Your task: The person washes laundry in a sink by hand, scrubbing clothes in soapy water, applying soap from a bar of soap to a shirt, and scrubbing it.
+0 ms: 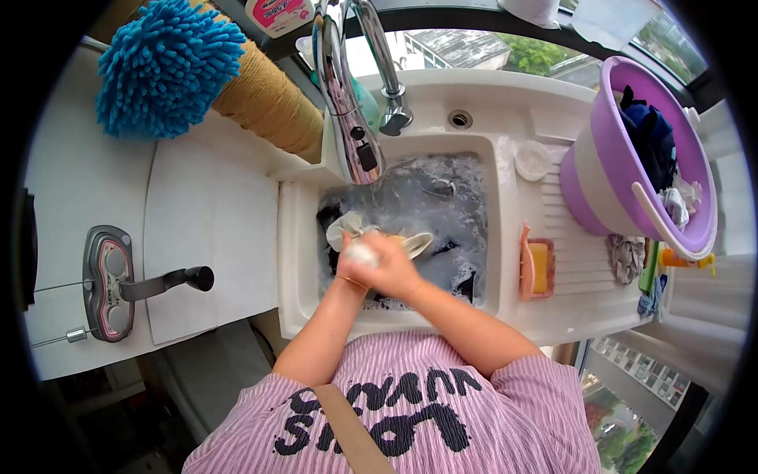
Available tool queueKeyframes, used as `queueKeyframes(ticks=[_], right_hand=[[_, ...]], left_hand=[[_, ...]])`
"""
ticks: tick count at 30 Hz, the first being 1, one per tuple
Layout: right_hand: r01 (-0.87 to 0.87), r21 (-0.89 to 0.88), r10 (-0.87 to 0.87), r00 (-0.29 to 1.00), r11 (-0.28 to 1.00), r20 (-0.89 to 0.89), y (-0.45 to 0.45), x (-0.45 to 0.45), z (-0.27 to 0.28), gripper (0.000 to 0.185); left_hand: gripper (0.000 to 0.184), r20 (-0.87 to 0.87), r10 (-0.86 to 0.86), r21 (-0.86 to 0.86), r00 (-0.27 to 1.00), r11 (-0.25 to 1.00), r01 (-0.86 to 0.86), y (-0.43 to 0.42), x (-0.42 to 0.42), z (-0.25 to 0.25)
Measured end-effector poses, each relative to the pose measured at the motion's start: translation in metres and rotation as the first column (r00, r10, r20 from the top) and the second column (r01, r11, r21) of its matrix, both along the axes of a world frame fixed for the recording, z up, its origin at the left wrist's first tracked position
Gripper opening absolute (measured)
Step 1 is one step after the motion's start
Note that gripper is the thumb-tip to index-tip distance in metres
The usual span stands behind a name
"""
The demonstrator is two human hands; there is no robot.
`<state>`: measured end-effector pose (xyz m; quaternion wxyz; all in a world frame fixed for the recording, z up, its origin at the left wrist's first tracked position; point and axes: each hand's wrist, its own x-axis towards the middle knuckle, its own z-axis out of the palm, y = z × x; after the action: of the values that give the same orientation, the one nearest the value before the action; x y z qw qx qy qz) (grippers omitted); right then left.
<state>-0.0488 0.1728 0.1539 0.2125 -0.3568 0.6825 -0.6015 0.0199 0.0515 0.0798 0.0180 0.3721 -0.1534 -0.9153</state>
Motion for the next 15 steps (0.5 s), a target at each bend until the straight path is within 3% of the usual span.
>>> queueKeyframes(ticks=[1,2,3,5,6,7,9,10,11,13,14,15], right_hand=[[-0.022,-0.043,0.011,0.97,0.999,-0.241,-0.01,0.022,0.01,0.034],[-0.03,0.057,0.048,0.934,0.998,-0.353,-0.009,0.027,0.009,0.035],[-0.027,0.16,0.098,0.886,0.987,-0.454,-0.008,0.028,0.004,0.038],[0.334,0.304,-0.223,0.911,0.892,-0.347,-0.013,0.004,-0.046,0.04],[0.36,0.4,-0.271,0.926,0.843,-0.261,-0.006,-0.013,-0.049,0.039],[0.363,0.401,-0.278,0.926,0.841,-0.255,-0.006,-0.009,-0.049,0.039],[0.351,0.154,-0.269,0.881,0.924,-0.39,-0.003,-0.004,-0.036,0.03],[0.199,0.138,-0.139,0.924,0.97,-0.357,-0.003,0.014,-0.004,0.029],[0.123,0.19,-0.037,0.915,0.974,-0.402,-0.002,0.022,0.002,0.029],[0.34,0.34,-0.244,0.924,0.877,-0.293,0.001,-0.009,-0.043,0.04],[0.32,0.507,-0.227,0.944,0.8,-0.238,0.011,-0.032,-0.048,0.039],[0.272,0.531,-0.207,0.962,0.802,-0.18,0.019,-0.047,-0.049,0.043]], left_hand=[[0.06,-0.068,-0.011,0.001,0.998,1.0,0.011,0.003,-0.001,-0.009],[0.058,-0.136,-0.021,0.002,0.991,1.0,0.021,0.006,-0.002,-0.018],[0.056,-0.046,-0.065,0.066,0.997,0.996,0.068,0.009,-0.008,-0.009],[0.051,0.148,-0.163,0.213,0.976,0.969,0.129,0.024,-0.009,0.012],[0.048,-0.066,-0.173,0.207,0.983,0.961,0.183,0.034,-0.014,0.022],[0.048,-0.059,-0.18,0.206,0.982,0.96,0.188,0.034,-0.012,0.024],[0.048,0.122,-0.103,0.062,0.987,0.993,0.097,0.032,-0.01,0.022],[0.047,-0.006,-0.119,0.114,0.993,0.986,0.119,0.028,-0.006,0.021],[0.046,-0.132,-0.131,0.164,0.983,0.975,0.152,0.024,-0.002,0.02],[0.044,0.209,-0.181,0.104,0.961,0.981,0.163,0.032,-0.017,0.05],[0.043,-0.062,-0.175,0.18,0.983,0.966,0.183,0.029,-0.011,0.03],[0.043,-0.07,-0.186,0.174,0.98,0.965,0.195,0.023,-0.022,0.05]])
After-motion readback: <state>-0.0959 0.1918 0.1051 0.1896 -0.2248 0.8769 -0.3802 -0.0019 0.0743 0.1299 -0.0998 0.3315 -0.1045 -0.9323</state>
